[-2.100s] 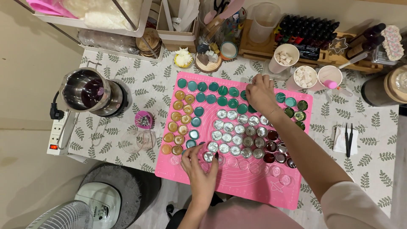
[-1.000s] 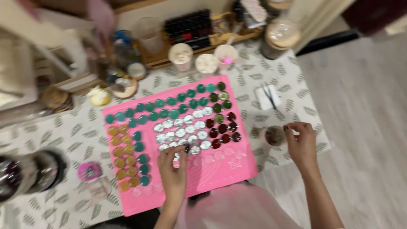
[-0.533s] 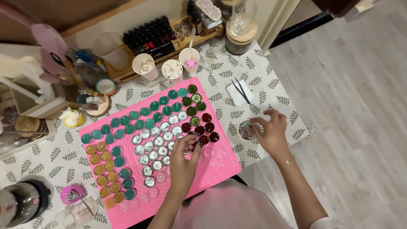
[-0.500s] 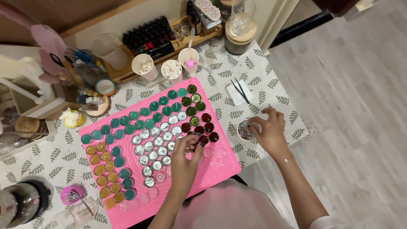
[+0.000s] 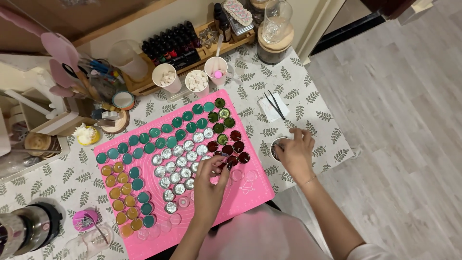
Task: Placing wicks into small colored tea light cups arranged on a silicone mat.
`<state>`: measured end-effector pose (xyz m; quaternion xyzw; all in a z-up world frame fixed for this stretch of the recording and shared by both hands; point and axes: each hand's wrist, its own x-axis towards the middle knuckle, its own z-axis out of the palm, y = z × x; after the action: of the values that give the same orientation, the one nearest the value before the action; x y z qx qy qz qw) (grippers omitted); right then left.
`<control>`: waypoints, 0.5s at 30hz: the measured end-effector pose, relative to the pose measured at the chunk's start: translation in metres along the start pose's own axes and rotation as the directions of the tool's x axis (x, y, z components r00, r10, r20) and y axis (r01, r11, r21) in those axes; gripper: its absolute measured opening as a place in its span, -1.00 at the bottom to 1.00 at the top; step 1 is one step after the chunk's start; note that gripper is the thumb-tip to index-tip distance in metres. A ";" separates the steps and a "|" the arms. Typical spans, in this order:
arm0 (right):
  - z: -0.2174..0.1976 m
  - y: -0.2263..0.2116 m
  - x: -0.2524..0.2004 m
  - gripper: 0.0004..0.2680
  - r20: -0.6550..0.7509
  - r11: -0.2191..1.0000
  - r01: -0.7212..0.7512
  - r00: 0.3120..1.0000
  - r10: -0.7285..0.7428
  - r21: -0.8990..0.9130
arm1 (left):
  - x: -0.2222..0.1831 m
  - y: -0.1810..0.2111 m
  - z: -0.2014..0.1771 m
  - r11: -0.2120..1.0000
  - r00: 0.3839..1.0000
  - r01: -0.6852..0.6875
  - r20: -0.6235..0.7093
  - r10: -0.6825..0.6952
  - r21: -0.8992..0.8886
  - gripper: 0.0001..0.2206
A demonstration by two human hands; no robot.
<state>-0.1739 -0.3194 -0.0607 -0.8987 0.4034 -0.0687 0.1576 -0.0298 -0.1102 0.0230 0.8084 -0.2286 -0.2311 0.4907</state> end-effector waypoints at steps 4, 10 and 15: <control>0.006 -0.005 -0.001 -0.89 -0.083 0.997 -0.063 0.994 0.067 0.048 | -0.002 0.003 0.000 0.998 0.999 0.038 0.022 -0.037 -0.050 -0.74; 0.006 -0.008 -0.004 -0.94 -0.140 0.993 -0.094 0.985 0.104 0.077 | -0.004 0.002 0.000 0.999 0.999 0.040 0.016 -0.040 -0.020 -0.72; 0.000 0.007 -0.007 -0.89 -0.135 0.968 -0.159 0.973 0.186 0.193 | -0.006 -0.001 -0.003 0.999 1.000 0.027 0.006 -0.026 -0.047 -0.69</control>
<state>-0.1833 -0.3186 -0.0632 -0.8342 0.4830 -0.1593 0.2130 -0.0330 -0.1042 0.0243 0.7991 -0.2136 -0.2450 0.5058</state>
